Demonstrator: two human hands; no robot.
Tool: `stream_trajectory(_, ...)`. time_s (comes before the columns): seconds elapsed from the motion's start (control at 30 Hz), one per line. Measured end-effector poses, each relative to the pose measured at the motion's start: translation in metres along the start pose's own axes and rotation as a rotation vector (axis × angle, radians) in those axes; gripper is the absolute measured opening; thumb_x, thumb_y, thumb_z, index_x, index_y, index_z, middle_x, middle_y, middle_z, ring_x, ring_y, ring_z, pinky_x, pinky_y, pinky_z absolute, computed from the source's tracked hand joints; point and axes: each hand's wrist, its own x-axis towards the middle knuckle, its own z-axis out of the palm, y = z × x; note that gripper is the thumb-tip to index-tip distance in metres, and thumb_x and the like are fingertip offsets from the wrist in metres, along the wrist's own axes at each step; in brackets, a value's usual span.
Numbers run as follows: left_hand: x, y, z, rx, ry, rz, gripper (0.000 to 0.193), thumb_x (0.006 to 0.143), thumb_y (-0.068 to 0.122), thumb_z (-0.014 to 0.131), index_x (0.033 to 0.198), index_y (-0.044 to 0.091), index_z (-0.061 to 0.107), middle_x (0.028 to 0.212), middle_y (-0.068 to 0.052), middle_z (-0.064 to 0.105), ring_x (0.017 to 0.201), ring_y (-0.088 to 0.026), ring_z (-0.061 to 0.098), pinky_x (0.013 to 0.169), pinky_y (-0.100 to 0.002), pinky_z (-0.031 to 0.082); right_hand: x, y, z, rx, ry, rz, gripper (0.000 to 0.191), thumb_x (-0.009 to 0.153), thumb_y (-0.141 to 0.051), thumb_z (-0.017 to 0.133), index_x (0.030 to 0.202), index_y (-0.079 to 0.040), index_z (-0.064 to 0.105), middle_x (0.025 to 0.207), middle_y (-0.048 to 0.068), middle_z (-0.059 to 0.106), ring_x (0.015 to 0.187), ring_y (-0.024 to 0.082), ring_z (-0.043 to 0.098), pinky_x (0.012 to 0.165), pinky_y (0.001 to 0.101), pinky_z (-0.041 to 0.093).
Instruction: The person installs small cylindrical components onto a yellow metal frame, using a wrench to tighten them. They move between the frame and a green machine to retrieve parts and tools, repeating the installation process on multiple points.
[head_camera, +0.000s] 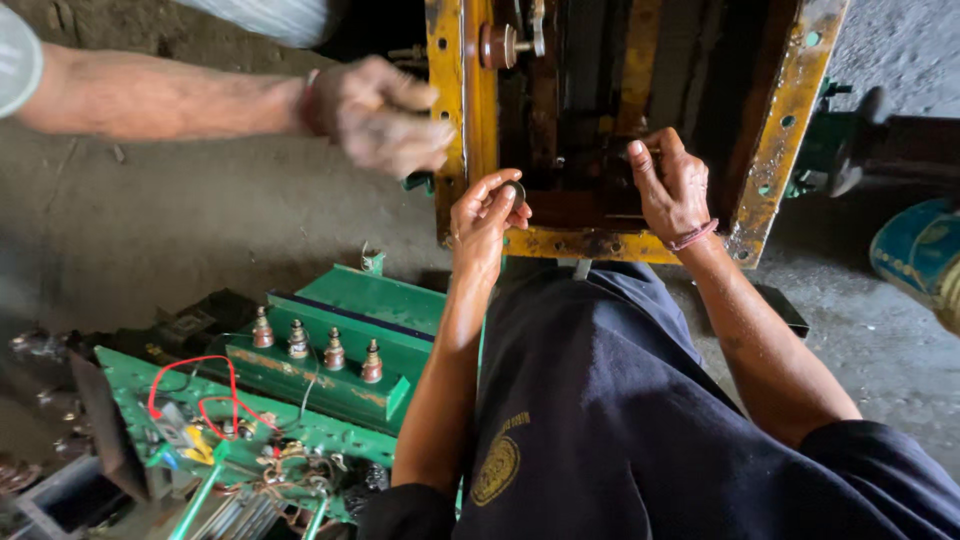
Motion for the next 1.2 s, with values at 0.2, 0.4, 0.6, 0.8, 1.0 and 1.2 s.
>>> stream_trajectory(0.2, -0.009, -0.008, -0.01, -0.025, 0.016, 0.042, 0.022, 0.102, 0.007, 0.062, 0.122, -0.001, 0.067, 0.086, -0.007, 0.069, 0.075, -0.016, 0.07, 0.065, -0.029, 0.059, -0.032, -0.004, -0.005, -0.042, 0.064, -0.047, 0.038, 0.115, -0.037, 0.055, 0.103, -0.001, 0.059, 0.067, 0.008, 0.059, 0.059, 0.021, 0.059, 0.058, 0.0366, 0.045)
stream_trajectory(0.4, -0.026, -0.023, -0.014, -0.242, -0.074, 0.058, 0.028, 0.103, 0.006, 0.062, 0.129, -0.004, 0.064, 0.096, -0.009, 0.068, 0.081, -0.021, 0.073, 0.07, -0.034, 0.062, -0.07, -0.01, 0.001, 0.006, 0.07, -0.006, 0.04, 0.116, -0.037, 0.048, 0.101, -0.001, 0.056, 0.069, 0.007, 0.06, 0.06, 0.016, 0.057, 0.057, 0.034, 0.044)
stream_trajectory(0.6, -0.061, -0.041, -0.023, -0.369, -0.092, 0.141, 0.033, 0.101, 0.003, 0.06, 0.133, -0.006, 0.061, 0.107, -0.012, 0.069, 0.09, -0.029, 0.077, 0.079, -0.041, 0.066, -0.112, -0.003, 0.016, 0.235, 0.018, -0.038, 0.04, 0.119, -0.035, 0.043, 0.098, -0.003, 0.054, 0.078, 0.003, 0.057, 0.069, 0.011, 0.052, 0.062, 0.0286, 0.043)
stream_trajectory(0.8, -0.106, -0.069, -0.037, -0.456, -0.077, 0.175, 0.031, 0.101, 0.004, 0.06, 0.13, -0.005, 0.062, 0.107, -0.017, 0.071, 0.089, -0.028, 0.077, 0.077, -0.04, 0.066, -0.17, 0.019, 0.02, 0.238, -0.06, -0.041, 0.039, 0.118, -0.033, 0.049, 0.098, 0.0, 0.055, 0.082, 0.004, 0.055, 0.072, 0.01, 0.05, 0.065, 0.0264, 0.041)
stream_trajectory(1.0, -0.14, -0.101, -0.043, -0.394, 0.056, 0.064, 0.022, 0.101, 0.016, 0.068, 0.112, -0.003, 0.069, 0.087, -0.013, 0.07, 0.068, -0.017, 0.07, 0.059, -0.03, 0.057, -0.201, 0.03, 0.035, 0.346, -0.164, 0.074, 0.037, 0.115, -0.033, 0.051, 0.099, 0.0, 0.058, 0.084, 0.004, 0.057, 0.073, 0.01, 0.049, 0.067, 0.0264, 0.041)
stream_trajectory(1.2, -0.164, -0.131, -0.048, -0.471, 0.045, 0.062, 0.02, 0.102, 0.015, 0.068, 0.111, -0.002, 0.069, 0.085, -0.007, 0.067, 0.065, -0.014, 0.065, 0.056, -0.027, 0.052, -0.198, 0.002, 0.025, 0.186, -0.159, 0.101, 0.039, 0.113, -0.034, 0.049, 0.093, -0.002, 0.055, 0.075, 0.003, 0.053, 0.068, 0.011, 0.047, 0.062, 0.0277, 0.039)
